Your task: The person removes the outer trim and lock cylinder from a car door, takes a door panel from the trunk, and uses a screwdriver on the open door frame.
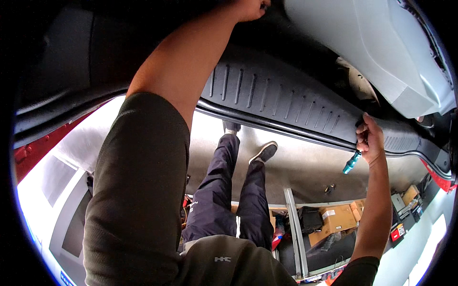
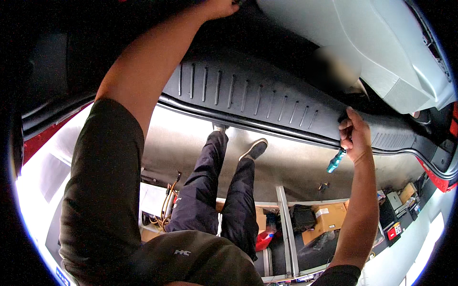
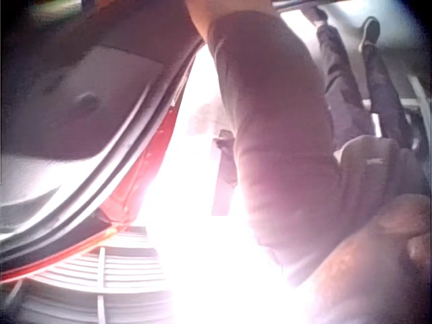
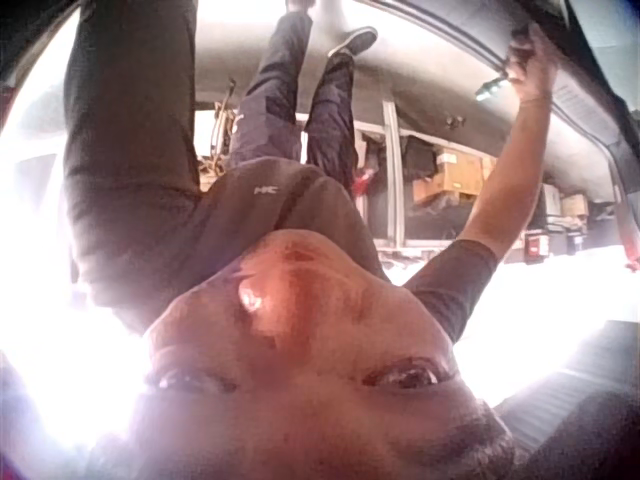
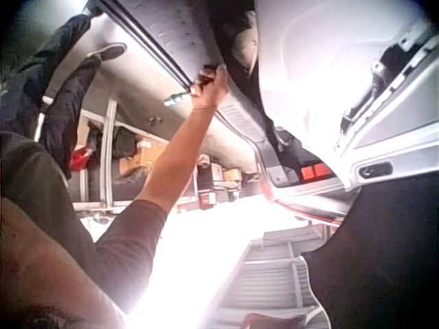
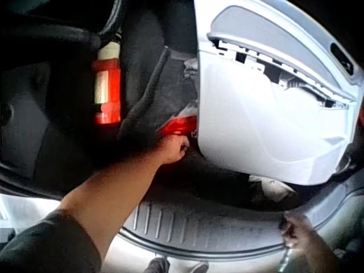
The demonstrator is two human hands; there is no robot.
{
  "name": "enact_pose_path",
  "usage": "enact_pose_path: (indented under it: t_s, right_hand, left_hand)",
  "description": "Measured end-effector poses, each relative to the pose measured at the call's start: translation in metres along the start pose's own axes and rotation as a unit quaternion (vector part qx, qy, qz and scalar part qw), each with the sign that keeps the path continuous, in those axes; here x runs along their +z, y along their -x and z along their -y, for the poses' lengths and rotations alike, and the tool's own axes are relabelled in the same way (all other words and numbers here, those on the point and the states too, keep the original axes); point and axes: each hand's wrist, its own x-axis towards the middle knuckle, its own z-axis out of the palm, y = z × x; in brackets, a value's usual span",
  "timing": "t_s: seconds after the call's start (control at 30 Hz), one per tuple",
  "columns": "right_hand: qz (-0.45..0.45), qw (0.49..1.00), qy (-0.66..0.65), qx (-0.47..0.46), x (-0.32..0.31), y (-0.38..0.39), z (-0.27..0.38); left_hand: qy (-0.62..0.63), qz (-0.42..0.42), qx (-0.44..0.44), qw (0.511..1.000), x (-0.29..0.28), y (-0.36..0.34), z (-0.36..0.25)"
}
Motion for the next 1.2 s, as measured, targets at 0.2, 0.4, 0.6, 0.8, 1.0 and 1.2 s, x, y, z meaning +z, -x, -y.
enact_pose_path:
  t_s: [0.2, 0.4, 0.6, 0.8, 1.0, 1.2]
  right_hand:
    - [0.001, 1.000, -0.005, -0.001, 0.008, -0.007, 0.000]
    - [-0.019, 1.000, 0.019, -0.016, -0.003, 0.000, -0.004]
    - [0.009, 1.000, 0.008, -0.004, 0.008, 0.001, -0.001]
    - [0.013, 0.999, 0.005, -0.042, -0.004, -0.001, -0.003]
    - [0.064, 0.998, 0.020, -0.006, -0.006, -0.009, 0.001]
    - [0.104, 0.992, -0.067, 0.001, -0.016, -0.001, 0.012]
  left_hand:
    - [0.063, -0.073, 0.039, 0.995, 0.008, 0.003, 0.044]
    - [0.280, 0.028, -0.305, 0.910, -0.012, -0.002, 0.002]
    - [0.140, 0.064, -0.270, 0.951, -0.026, 0.007, 0.003]
    - [0.144, 0.024, -0.257, 0.955, -0.036, 0.028, -0.036]
    - [0.444, -0.192, -0.213, 0.849, -0.125, -0.003, -0.109]
    - [0.267, -0.291, 0.047, 0.917, -0.166, -0.032, -0.236]
